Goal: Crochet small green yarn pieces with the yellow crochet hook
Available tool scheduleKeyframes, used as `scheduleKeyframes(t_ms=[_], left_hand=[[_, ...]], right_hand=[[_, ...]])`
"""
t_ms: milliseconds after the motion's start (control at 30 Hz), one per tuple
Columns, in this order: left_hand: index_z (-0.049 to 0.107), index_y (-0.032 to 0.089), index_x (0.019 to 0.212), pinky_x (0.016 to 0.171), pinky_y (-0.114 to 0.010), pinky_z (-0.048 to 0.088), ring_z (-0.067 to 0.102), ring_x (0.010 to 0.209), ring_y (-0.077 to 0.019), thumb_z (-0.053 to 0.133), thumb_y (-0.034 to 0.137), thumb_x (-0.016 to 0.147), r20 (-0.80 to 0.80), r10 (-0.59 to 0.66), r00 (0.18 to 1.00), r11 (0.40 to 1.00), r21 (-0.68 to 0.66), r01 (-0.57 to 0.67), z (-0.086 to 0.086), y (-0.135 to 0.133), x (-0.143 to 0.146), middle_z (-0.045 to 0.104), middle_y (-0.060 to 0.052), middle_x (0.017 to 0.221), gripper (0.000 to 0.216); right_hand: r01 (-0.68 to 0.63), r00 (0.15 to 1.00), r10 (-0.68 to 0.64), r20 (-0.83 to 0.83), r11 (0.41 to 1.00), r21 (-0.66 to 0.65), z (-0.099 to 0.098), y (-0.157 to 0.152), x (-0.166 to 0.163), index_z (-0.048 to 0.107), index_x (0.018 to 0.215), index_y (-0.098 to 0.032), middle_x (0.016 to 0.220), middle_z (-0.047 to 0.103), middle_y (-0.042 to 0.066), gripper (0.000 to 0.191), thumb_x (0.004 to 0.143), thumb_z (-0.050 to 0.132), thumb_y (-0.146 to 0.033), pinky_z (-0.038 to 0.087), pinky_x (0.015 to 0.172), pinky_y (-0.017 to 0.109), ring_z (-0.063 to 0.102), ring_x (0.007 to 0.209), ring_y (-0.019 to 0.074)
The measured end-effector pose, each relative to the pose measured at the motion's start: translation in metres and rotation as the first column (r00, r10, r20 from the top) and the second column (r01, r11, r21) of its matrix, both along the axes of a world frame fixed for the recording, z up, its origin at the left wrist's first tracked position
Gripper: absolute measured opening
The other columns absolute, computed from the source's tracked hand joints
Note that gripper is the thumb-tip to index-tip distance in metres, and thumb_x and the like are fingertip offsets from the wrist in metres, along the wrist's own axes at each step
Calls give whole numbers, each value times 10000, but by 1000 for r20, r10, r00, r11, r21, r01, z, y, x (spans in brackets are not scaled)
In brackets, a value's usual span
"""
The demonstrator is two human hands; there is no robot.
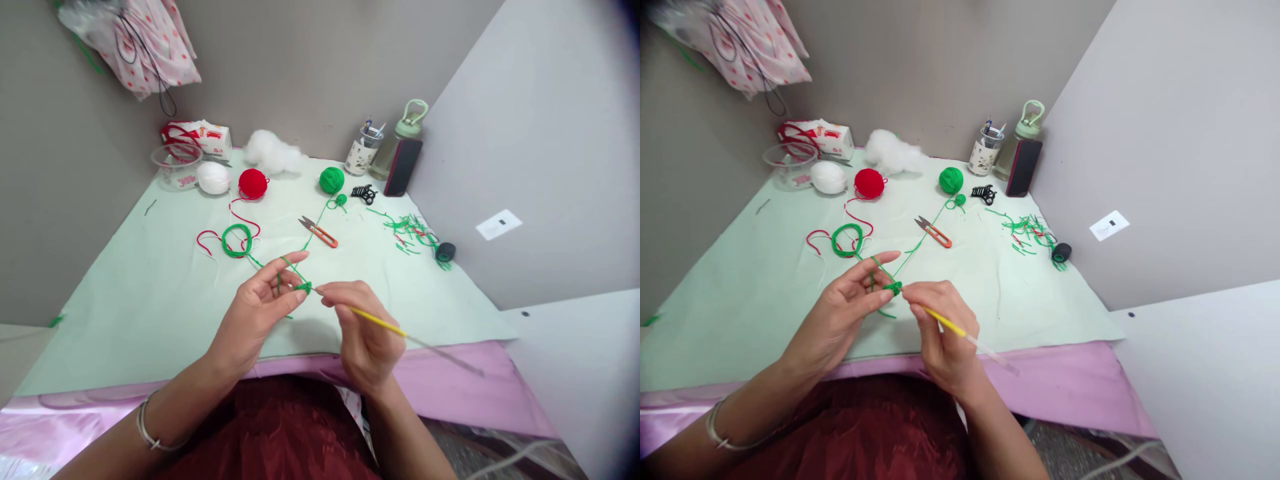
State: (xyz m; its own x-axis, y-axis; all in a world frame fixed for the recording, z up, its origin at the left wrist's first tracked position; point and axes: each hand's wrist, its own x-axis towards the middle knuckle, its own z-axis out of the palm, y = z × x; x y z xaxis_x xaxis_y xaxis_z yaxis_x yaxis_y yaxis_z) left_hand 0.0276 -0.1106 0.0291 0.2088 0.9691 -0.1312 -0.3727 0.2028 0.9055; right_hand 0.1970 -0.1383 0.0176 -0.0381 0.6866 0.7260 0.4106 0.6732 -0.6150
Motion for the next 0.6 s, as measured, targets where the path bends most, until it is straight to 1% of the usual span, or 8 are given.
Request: scheduleKeyframes(t_ms=[133,233,300,400,467,500,533,600], left_hand=[[800,366,1258,859,-248,440,544,890,-136,838,248,880,-103,-26,994,995,90,36,-1,-1,-4,622,20,933,397],[788,355,1291,878,-269,441,542,867,-140,819,246,899,-164,-27,986,992,121,47,-3,-1,-4,632,14,934,409],[790,329,1290,865,-276,446,544,844,-141,827,250,890,-167,-30,985,992,112,50,-2,-1,-2,646,9,924,409],[785,285,1287,823,-267,461,574,837,-141,879,270,835,-35,-49,998,999,3,49,0,-2,3,671,9,896,462],[784,259,1276,804,-251,472,593,820,-130,911,281,795,107,-71,992,990,-117,83,0,-3,5,684,14,877,497],[789,241,1258,810,-248,482,603,816,-126,918,286,785,174,-89,981,978,-173,120,0,-2,5,690,11,870,492],[798,224,1234,827,-250,496,614,816,-124,917,288,782,231,-106,967,963,-218,158,0,-1,4,699,5,871,472],[821,193,1174,898,-280,527,643,840,-134,902,272,786,307,-119,944,939,-275,208,0,1,1,721,-15,895,404]], right_hand=[[-56,982,33,-188,991,-122,6,2,3,758,1134,-266,966,788,41,280,1048,544,-108,605,725,341,715,796,174],[-74,977,44,-210,988,-136,3,1,3,761,1128,-269,961,784,35,286,1049,544,-100,600,712,326,706,785,163],[-56,986,38,-161,993,-104,-1,1,1,751,1168,-273,961,781,37,304,1040,551,-84,606,725,332,713,805,168],[59,996,-63,63,997,56,-11,-1,-2,724,1290,-292,1056,784,73,376,1009,598,-75,630,774,366,742,933,212],[113,962,-154,225,976,185,-17,-2,-3,716,1345,-294,1136,779,102,420,992,629,-83,642,812,385,745,1028,242],[119,950,-176,260,968,220,-18,-3,-3,718,1352,-296,1150,778,106,424,990,637,-91,644,821,387,744,1049,248],[118,952,-174,252,968,221,-18,-3,-3,726,1344,-298,1145,780,103,416,991,639,-96,643,823,388,746,1048,248],[111,986,-124,109,987,120,-16,-4,-2,749,1288,-298,1085,790,82,365,1004,623,-106,637,806,386,749,987,233]])
